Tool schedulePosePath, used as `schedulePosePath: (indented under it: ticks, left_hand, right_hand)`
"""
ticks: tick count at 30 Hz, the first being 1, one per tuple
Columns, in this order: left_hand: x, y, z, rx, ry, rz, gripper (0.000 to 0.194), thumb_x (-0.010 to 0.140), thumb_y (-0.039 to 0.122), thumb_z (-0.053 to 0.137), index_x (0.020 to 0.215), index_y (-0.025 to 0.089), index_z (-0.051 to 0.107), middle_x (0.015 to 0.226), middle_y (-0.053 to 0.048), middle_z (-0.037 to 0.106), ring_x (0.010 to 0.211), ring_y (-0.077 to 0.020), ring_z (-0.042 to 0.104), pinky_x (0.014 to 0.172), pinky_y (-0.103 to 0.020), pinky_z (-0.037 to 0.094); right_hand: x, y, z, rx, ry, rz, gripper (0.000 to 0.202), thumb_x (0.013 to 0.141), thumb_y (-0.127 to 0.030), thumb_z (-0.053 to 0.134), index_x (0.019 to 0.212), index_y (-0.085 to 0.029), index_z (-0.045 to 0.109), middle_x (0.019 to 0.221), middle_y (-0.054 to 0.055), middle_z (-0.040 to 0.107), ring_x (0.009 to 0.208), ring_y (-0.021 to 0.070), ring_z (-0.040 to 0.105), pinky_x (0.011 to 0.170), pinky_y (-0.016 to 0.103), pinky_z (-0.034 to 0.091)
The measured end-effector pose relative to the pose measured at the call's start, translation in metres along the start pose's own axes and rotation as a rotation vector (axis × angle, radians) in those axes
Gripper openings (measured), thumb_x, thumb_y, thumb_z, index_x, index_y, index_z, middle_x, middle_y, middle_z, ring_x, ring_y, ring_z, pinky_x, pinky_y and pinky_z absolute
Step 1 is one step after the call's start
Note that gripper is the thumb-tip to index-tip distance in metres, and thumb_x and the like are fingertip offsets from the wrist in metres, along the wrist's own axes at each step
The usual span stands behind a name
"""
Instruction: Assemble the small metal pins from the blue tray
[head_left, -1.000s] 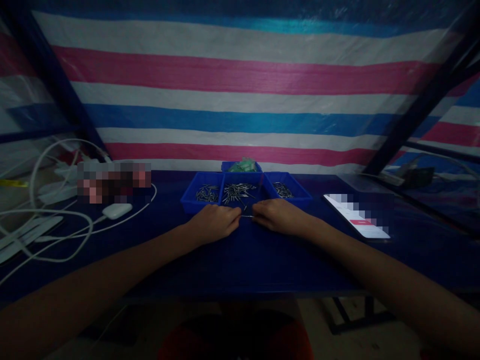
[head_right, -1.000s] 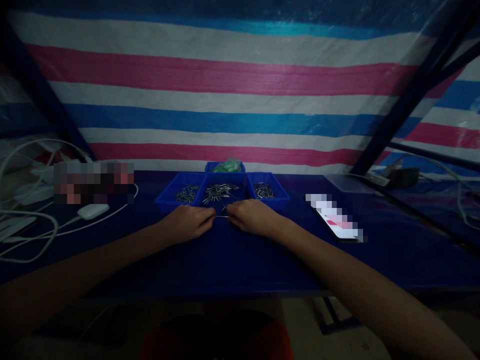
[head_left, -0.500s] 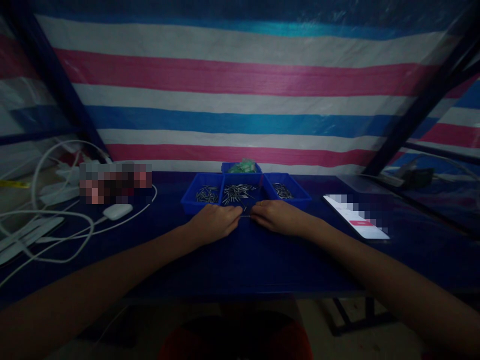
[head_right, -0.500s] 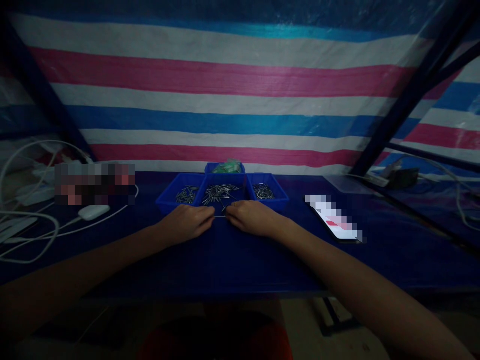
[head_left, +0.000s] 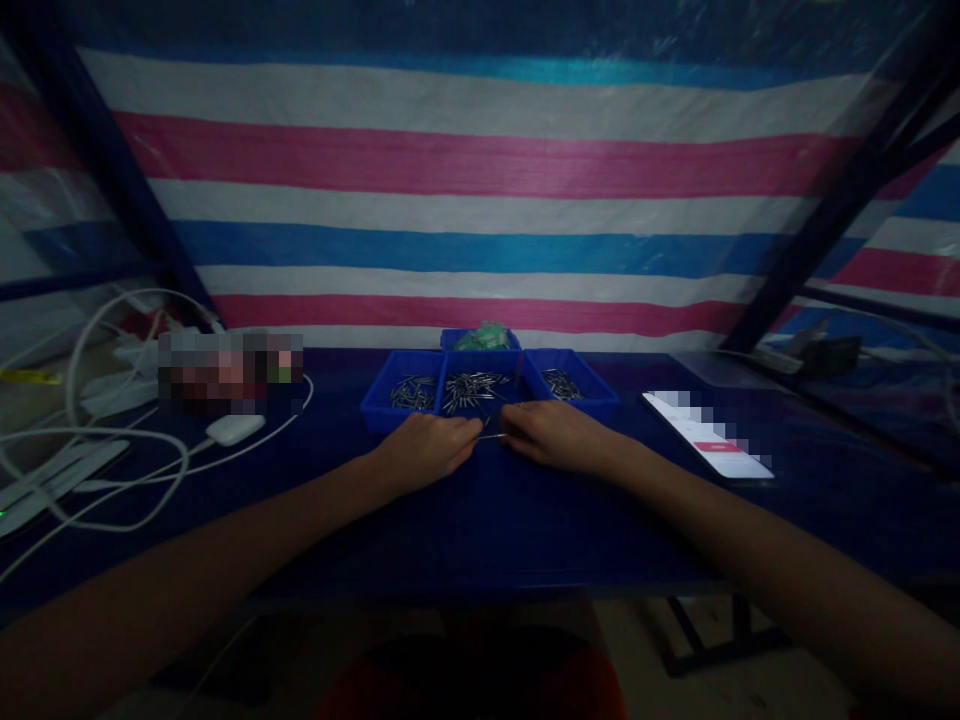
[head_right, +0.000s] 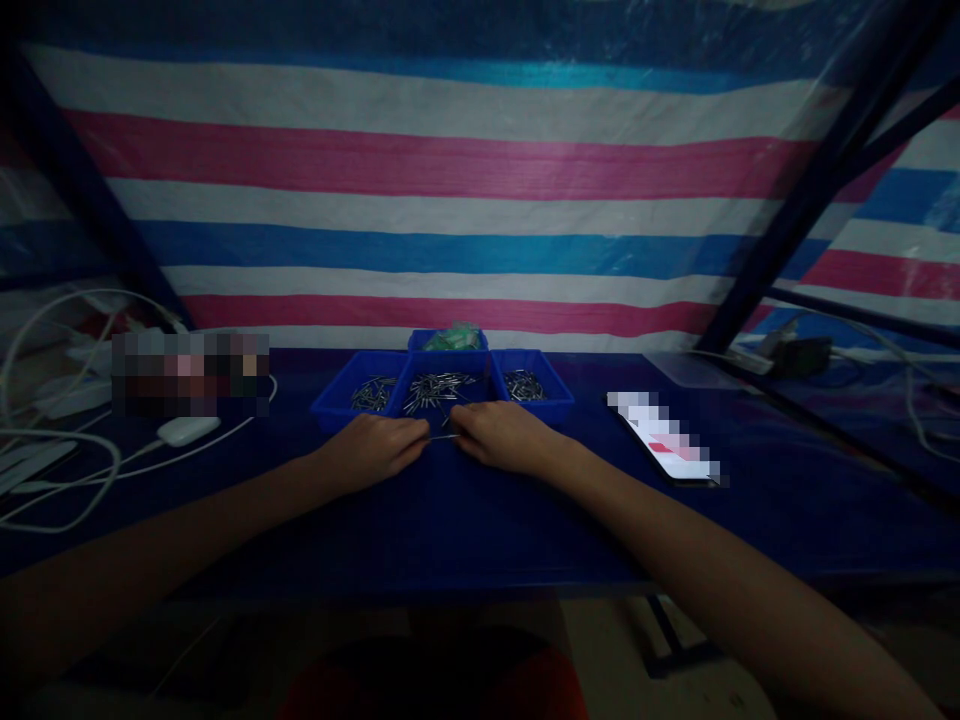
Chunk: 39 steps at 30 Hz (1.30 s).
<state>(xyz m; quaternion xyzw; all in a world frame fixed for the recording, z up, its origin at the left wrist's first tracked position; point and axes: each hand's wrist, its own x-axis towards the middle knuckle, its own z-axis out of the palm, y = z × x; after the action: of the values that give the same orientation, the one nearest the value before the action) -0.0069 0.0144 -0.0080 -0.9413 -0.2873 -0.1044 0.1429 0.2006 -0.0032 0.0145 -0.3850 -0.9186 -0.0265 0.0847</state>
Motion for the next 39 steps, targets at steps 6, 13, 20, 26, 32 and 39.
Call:
schedulePosePath:
  ticks: [6,13,20,26,32,39]
  left_hand:
    - [-0.0006,0.0005,-0.0004,-0.009,0.026,-0.02,0.022,0.089,0.027,0.033,0.087,0.016,0.051,0.072,-0.002,0.059,0.059,-0.0119,0.057,0.051,-0.022,0.04]
    - [-0.0001,0.0044,-0.0037,0.016,0.024,-0.069,0.027,0.09,0.028,0.029,0.084,0.014,0.052,0.067,-0.003,0.06,0.055,-0.0128,0.057,0.047,-0.023,0.038]
    - [0.0006,0.0046,-0.0036,0.002,0.021,-0.075,0.024,0.089,0.028,0.031,0.09,0.015,0.051,0.071,-0.003,0.061,0.058,-0.0137,0.058,0.048,-0.023,0.038]
    - [0.0003,0.0027,-0.0013,0.027,0.016,-0.074,0.026,0.09,0.027,0.028,0.087,0.015,0.051,0.067,-0.003,0.06,0.053,-0.0135,0.057,0.046,-0.023,0.037]
    - [0.0011,0.0034,-0.0018,-0.003,0.022,-0.07,0.027,0.09,0.027,0.028,0.085,0.014,0.052,0.07,-0.003,0.061,0.058,-0.0138,0.059,0.049,-0.023,0.039]
    - [-0.0002,0.0009,0.0048,0.023,-0.033,-0.136,0.029,0.09,0.029,0.026,0.089,0.015,0.052,0.063,-0.004,0.061,0.053,-0.0163,0.058,0.049,-0.026,0.04]
  right_hand:
    - [0.0016,0.0015,0.0032,-0.003,-0.018,0.03,0.017,0.088,-0.025,0.036,0.084,-0.016,0.049,0.077,0.005,0.059,0.065,0.0129,0.053,0.058,0.024,0.033]
    - [0.0021,0.0027,0.004,-0.001,-0.002,0.01,0.018,0.087,-0.027,0.038,0.084,-0.016,0.051,0.078,0.005,0.059,0.065,0.0127,0.053,0.058,0.024,0.033]
    - [0.0022,0.0033,0.0056,0.009,-0.007,0.013,0.02,0.088,-0.023,0.034,0.082,-0.014,0.052,0.076,0.005,0.059,0.064,0.0124,0.053,0.058,0.025,0.033]
    - [0.0023,0.0034,0.0024,0.042,-0.007,0.018,0.016,0.086,-0.025,0.04,0.092,-0.014,0.05,0.081,0.006,0.059,0.068,0.0136,0.054,0.06,0.025,0.035]
    - [0.0019,0.0021,0.0027,-0.01,-0.003,0.024,0.018,0.088,-0.025,0.036,0.083,-0.015,0.05,0.075,0.005,0.059,0.062,0.0127,0.053,0.057,0.025,0.033]
    - [0.0009,-0.0004,0.0011,0.036,0.015,0.025,0.02,0.088,-0.023,0.032,0.093,-0.015,0.049,0.081,0.006,0.058,0.07,0.0146,0.054,0.062,0.026,0.036]
